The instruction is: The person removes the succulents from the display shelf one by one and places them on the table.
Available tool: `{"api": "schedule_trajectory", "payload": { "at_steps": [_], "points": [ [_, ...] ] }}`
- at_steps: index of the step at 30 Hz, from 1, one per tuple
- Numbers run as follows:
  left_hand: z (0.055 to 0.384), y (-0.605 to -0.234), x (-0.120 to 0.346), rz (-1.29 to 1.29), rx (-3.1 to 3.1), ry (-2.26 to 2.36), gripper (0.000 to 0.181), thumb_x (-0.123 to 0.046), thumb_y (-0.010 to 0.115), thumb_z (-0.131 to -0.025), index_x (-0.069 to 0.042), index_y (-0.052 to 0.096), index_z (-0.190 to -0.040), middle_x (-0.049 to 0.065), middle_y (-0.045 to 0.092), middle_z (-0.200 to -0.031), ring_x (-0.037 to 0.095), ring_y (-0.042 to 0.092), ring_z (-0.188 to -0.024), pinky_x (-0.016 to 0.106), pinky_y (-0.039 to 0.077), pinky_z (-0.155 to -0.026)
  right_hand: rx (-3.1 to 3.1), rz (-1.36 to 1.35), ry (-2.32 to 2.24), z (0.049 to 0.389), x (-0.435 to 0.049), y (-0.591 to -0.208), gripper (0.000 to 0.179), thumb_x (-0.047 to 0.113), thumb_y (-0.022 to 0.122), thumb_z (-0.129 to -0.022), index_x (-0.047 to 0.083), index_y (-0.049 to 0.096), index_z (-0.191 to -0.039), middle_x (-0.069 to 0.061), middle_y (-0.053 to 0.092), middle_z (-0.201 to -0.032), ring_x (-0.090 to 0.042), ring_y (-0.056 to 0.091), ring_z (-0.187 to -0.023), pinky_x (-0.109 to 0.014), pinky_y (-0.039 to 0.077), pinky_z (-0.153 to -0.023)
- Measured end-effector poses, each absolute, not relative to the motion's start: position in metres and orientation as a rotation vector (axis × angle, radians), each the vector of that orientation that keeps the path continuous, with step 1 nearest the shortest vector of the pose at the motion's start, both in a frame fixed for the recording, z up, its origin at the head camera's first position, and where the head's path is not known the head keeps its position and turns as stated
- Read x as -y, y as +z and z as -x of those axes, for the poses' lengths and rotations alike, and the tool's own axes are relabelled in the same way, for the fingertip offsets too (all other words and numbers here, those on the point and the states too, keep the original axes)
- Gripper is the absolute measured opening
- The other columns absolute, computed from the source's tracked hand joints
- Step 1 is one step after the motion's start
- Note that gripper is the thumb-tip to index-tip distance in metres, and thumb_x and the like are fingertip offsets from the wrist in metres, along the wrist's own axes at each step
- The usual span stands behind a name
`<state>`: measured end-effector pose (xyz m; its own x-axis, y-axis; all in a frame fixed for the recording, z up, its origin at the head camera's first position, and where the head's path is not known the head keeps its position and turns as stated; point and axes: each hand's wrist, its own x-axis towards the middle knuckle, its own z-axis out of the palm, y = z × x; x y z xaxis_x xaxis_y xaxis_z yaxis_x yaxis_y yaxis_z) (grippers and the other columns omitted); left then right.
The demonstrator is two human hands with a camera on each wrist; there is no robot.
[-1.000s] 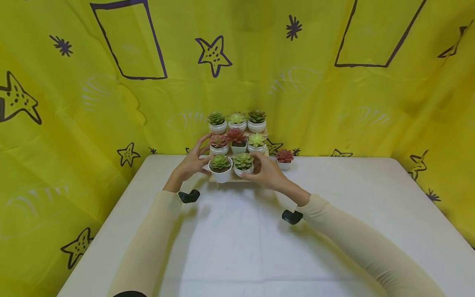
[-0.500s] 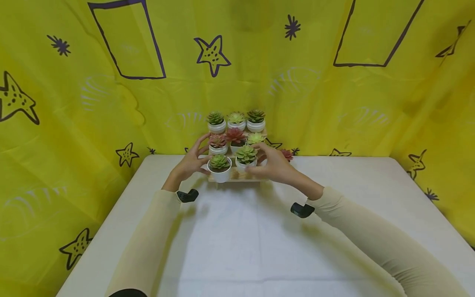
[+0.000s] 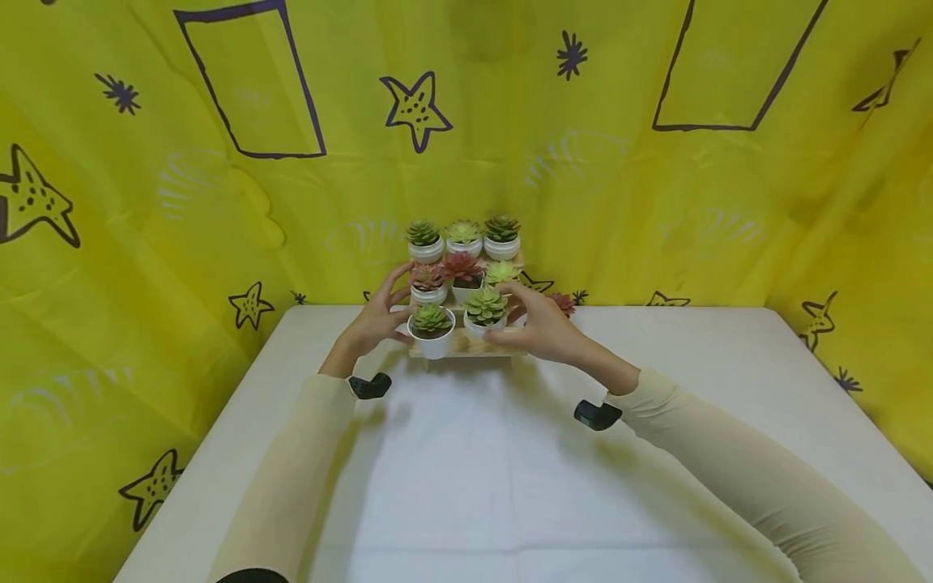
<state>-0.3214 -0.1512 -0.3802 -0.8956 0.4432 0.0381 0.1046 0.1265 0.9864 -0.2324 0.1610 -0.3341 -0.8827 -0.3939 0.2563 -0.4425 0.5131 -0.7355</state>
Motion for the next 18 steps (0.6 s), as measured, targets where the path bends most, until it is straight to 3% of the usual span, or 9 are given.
{"api": "schedule_trajectory", "payload": {
  "at_steps": [8, 18],
  "points": [
    [0.320, -0.381, 0.152, -0.520, -2.152, 1.832, 0.078, 0.000, 0.052, -0.106, -0.040, 0.018, -0.162, 0.009, 0.014, -0.171, 0.053, 0.040, -0.140, 0.056, 0.059, -0.072, 2.675, -0.769, 1.329, 0.232, -0.166, -0.337, 0.070, 0.024, 0.087, -0.085, 0.009, 0.053, -0.144, -0.012, 0.067, -0.120, -0.029, 0.064, -0.105, -0.038, 0.054, -0.078],
    [0.320, -0.381, 0.150, -0.539, -2.155, 1.835, 0.079, 0.003, 0.052, -0.105, -0.038, 0.017, -0.163, 0.010, 0.015, -0.171, 0.049, 0.036, -0.144, 0.049, 0.061, -0.068, 2.675, -0.764, 1.331, 0.235, -0.184, -0.342, 0.071, 0.026, 0.087, -0.084, 0.011, 0.053, -0.144, -0.010, 0.066, -0.120, -0.028, 0.065, -0.102, -0.040, 0.053, -0.081]
  ]
}}
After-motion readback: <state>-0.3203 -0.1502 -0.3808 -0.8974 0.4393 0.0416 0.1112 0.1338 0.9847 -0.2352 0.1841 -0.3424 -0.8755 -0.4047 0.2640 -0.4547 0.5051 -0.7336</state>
